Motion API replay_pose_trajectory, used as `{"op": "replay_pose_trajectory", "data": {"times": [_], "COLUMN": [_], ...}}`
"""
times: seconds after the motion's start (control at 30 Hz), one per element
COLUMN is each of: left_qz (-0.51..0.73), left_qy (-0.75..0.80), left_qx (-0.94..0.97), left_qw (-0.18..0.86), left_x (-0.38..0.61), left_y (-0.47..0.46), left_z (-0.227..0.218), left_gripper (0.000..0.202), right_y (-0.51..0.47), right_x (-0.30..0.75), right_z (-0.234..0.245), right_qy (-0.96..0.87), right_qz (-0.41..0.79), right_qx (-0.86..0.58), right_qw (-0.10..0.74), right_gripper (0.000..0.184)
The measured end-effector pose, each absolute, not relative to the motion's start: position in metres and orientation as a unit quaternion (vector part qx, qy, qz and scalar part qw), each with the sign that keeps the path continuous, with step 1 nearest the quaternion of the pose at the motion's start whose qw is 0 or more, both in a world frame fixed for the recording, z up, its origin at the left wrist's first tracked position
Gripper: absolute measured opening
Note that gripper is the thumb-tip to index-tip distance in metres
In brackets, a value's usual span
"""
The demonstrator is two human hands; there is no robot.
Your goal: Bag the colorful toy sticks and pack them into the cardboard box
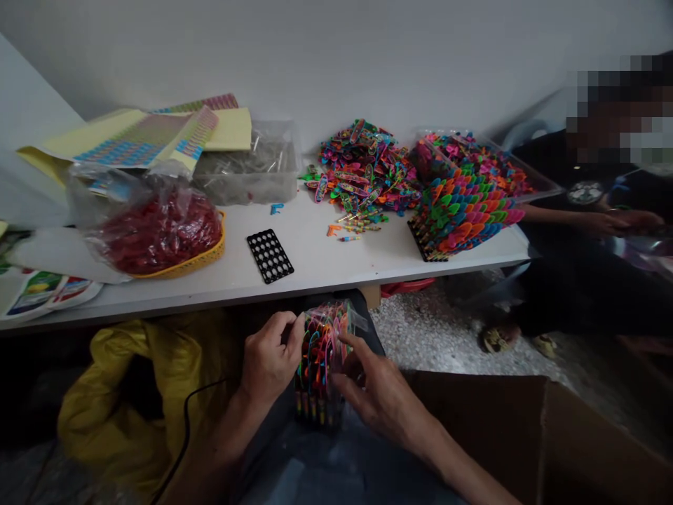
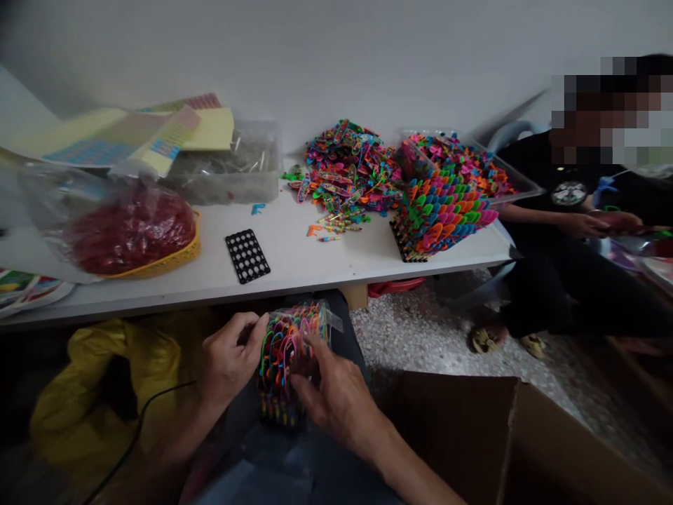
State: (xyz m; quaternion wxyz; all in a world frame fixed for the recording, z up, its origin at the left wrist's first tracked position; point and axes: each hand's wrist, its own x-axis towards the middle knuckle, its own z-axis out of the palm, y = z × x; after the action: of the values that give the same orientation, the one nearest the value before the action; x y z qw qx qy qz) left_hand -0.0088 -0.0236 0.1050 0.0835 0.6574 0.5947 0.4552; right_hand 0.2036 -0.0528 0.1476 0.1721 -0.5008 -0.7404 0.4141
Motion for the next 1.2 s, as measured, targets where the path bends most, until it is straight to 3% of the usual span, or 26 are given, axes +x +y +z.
{"op": "replay_pose_trajectory", "data": {"times": [0.1, 0.2, 0.27, 0.6, 0.8, 0.93, 1.03, 1.2], "left_qz": [0.441, 0.44, 0.445, 0.446, 0.414, 0.385, 0.372, 0.411], "left_qy": [0.594, 0.609, 0.608, 0.579, 0.569, 0.533, 0.498, 0.519], "left_qx": [0.671, 0.654, 0.647, 0.675, 0.692, 0.734, 0.768, 0.726], "left_qw": [0.053, 0.091, 0.117, 0.1, 0.162, 0.167, 0.156, 0.187], "left_x": [-0.011, -0.014, -0.015, -0.017, -0.022, -0.026, -0.027, -0.017], "left_y": [-0.024, -0.026, -0.027, -0.026, -0.015, -0.005, 0.002, 0.005], "left_z": [0.112, 0.117, 0.118, 0.114, 0.121, 0.121, 0.122, 0.137], "left_gripper": [0.016, 0.019, 0.021, 0.016, 0.015, 0.03, 0.022, 0.02], "right_y": [-0.06, -0.06, -0.057, -0.055, -0.06, -0.057, -0.059, -0.072], "right_x": [0.198, 0.196, 0.196, 0.204, 0.204, 0.206, 0.206, 0.208], "right_z": [0.147, 0.145, 0.141, 0.141, 0.146, 0.143, 0.138, 0.128], "right_qy": [-0.716, -0.693, -0.684, -0.704, -0.728, -0.746, -0.721, -0.638], "right_qz": [0.459, 0.485, 0.493, 0.488, 0.459, 0.45, 0.476, 0.464], "right_qx": [-0.484, -0.488, -0.49, -0.464, -0.481, -0.466, -0.466, -0.523], "right_qw": [0.206, 0.215, 0.221, 0.225, 0.167, 0.157, 0.189, 0.322], "right_gripper": [0.061, 0.036, 0.028, 0.022, 0.011, 0.015, 0.019, 0.027]}}
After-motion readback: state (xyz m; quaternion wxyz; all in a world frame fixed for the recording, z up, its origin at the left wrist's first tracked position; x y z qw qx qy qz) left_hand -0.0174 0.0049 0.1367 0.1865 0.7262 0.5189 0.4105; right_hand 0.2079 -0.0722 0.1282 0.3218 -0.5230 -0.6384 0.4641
